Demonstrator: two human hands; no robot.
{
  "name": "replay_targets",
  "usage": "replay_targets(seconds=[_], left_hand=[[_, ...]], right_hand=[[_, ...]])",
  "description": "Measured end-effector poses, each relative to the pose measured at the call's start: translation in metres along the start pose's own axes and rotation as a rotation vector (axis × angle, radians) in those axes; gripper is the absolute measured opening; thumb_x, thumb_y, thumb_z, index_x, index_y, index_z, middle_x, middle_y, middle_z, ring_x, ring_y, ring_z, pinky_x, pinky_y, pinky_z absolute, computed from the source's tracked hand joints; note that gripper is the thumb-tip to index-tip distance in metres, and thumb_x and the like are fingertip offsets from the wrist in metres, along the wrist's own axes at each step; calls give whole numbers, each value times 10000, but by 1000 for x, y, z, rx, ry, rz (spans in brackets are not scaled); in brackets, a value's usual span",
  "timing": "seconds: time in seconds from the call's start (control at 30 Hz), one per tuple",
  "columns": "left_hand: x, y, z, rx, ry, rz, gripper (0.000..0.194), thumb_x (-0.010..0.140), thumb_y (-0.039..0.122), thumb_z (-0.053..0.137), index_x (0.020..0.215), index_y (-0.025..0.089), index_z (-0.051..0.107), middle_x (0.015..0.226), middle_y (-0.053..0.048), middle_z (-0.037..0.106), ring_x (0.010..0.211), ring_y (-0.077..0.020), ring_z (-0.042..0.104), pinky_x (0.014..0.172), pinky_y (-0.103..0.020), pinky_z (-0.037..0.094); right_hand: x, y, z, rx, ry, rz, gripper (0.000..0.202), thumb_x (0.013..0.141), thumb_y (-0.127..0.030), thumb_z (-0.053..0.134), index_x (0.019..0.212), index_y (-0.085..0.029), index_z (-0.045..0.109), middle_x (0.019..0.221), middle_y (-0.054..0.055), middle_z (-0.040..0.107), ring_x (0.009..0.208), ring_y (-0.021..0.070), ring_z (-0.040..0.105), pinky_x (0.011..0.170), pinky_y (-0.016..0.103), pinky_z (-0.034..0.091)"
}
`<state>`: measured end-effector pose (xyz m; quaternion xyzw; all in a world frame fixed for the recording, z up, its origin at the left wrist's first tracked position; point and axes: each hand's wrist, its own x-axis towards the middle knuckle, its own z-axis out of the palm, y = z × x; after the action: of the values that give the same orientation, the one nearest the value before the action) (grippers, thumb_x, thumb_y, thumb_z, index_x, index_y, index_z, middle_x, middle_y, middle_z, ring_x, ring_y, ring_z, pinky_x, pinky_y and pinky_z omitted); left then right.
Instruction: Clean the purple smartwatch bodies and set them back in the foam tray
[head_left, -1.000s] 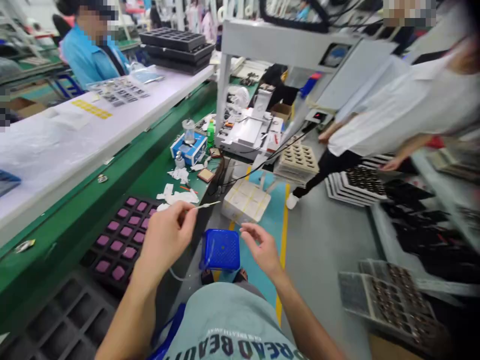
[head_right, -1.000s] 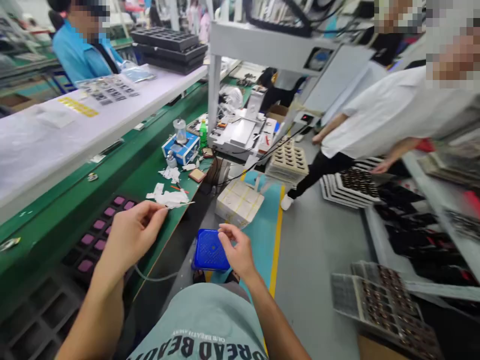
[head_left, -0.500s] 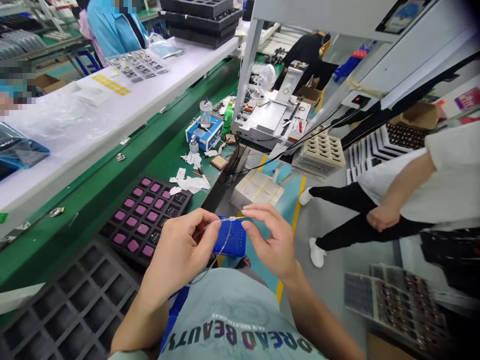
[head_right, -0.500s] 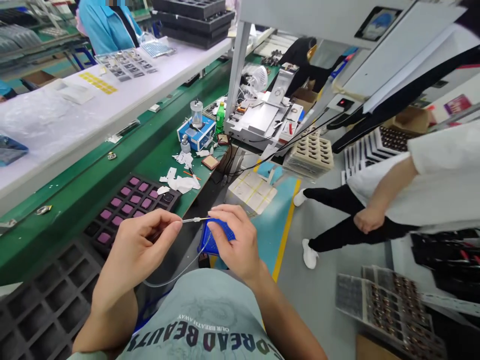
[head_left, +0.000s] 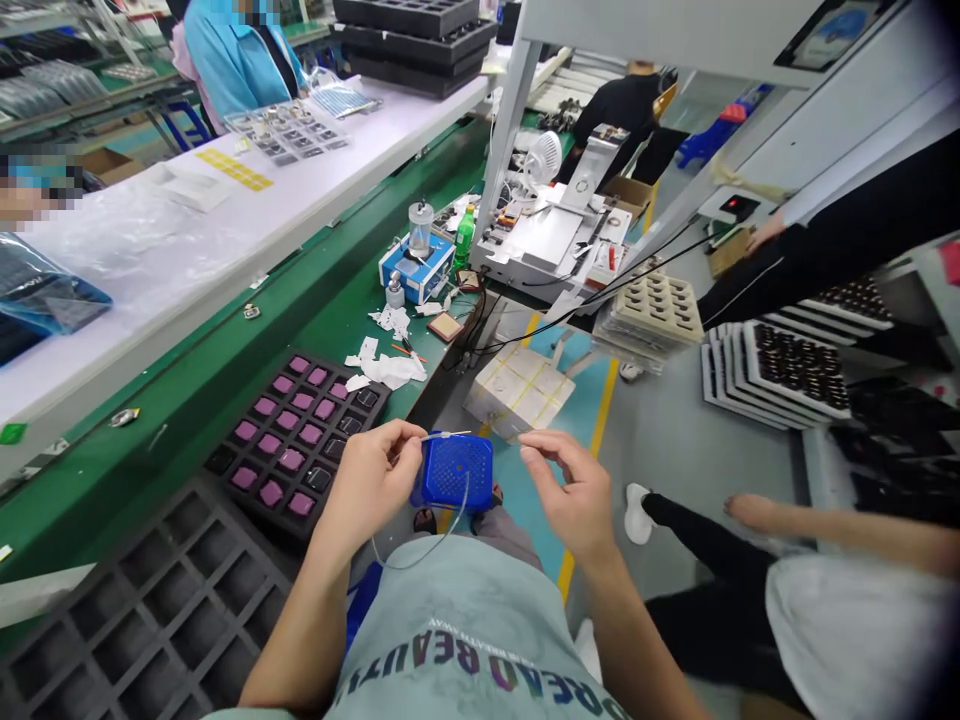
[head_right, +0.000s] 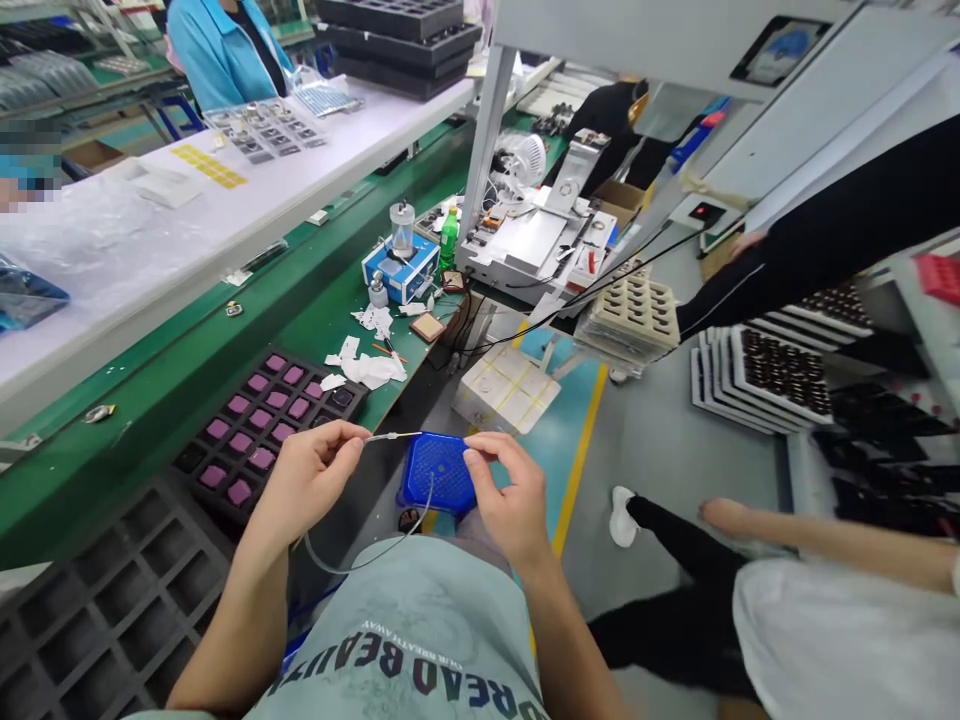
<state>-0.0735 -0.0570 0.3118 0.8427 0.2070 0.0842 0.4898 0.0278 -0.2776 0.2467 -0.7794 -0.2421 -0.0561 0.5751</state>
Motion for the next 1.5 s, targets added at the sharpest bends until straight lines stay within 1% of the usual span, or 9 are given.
replay_targets(seconds=[0.17,0.27,0.4,0.5,0.63,0.77,0.93,1.2,1.5], left_hand=[[20,-23,5,-107,79,-92,274,860,319,593,953,166,800,668,-27,689,587,-160,591,546,-255,421],[30,-29,4,-187,138,-131,315,836,328,611,1028,168,803,620,0,637,517,-140,519,501,-245,379],[43,-39,7,-284,259,-206,220,801,335,648,880,187,791,594,17,581,463,-104,429,446,-224,304],[56,-48,15,-418,397,-306,203,778,359,701,854,182,766,608,23,568,431,-79,398,413,-208,278],[83,-46,33,-563,695,-419,288,717,367,799,931,176,775,672,20,607,424,-47,397,411,-185,291],[128,-25,62,-762,965,-540,333,643,340,853,925,177,782,749,3,656,427,-26,403,387,-158,250],[179,5,93,-903,1092,-702,276,632,317,862,835,171,746,775,4,658,424,-13,395,350,-121,204],[207,30,127,-869,1246,-818,447,651,512,913,805,159,687,787,15,640,421,-8,404,326,-109,224],[241,44,146,-824,1256,-775,501,631,513,956,838,162,665,786,21,644,437,-8,416,349,-106,230]], right_hand=[[25,23,10,29,-93,101,167,946,-357,680,937,-229,786,946,51,784,850,196,718,776,328,589],[51,41,19,32,-158,160,234,920,-419,687,938,-212,794,949,68,794,861,213,720,798,348,589],[99,79,38,35,-245,188,315,905,-472,668,965,-188,791,910,79,798,797,209,712,748,342,590],[148,125,62,29,-313,210,383,892,-515,656,995,-168,781,894,89,792,754,204,701,711,338,583],[226,201,108,-38,-412,262,418,927,-513,639,1062,-133,751,920,94,771,776,188,696,757,345,585],[296,275,158,-192,-521,328,351,994,-443,672,1181,-147,686,1060,67,731,901,184,704,866,400,603],[348,336,204,-341,-654,344,389,1005,-400,677,1317,-172,636,1292,101,675,1137,248,680,992,487,587],[375,368,251,-463,-791,312,426,1008,-416,663,1361,-182,609,1313,103,659,1166,259,661,1015,502,565],[389,361,253,-534,-925,327,382,1017,-410,660,1320,-179,643,1287,100,683,1109,236,693,966,468,605]])
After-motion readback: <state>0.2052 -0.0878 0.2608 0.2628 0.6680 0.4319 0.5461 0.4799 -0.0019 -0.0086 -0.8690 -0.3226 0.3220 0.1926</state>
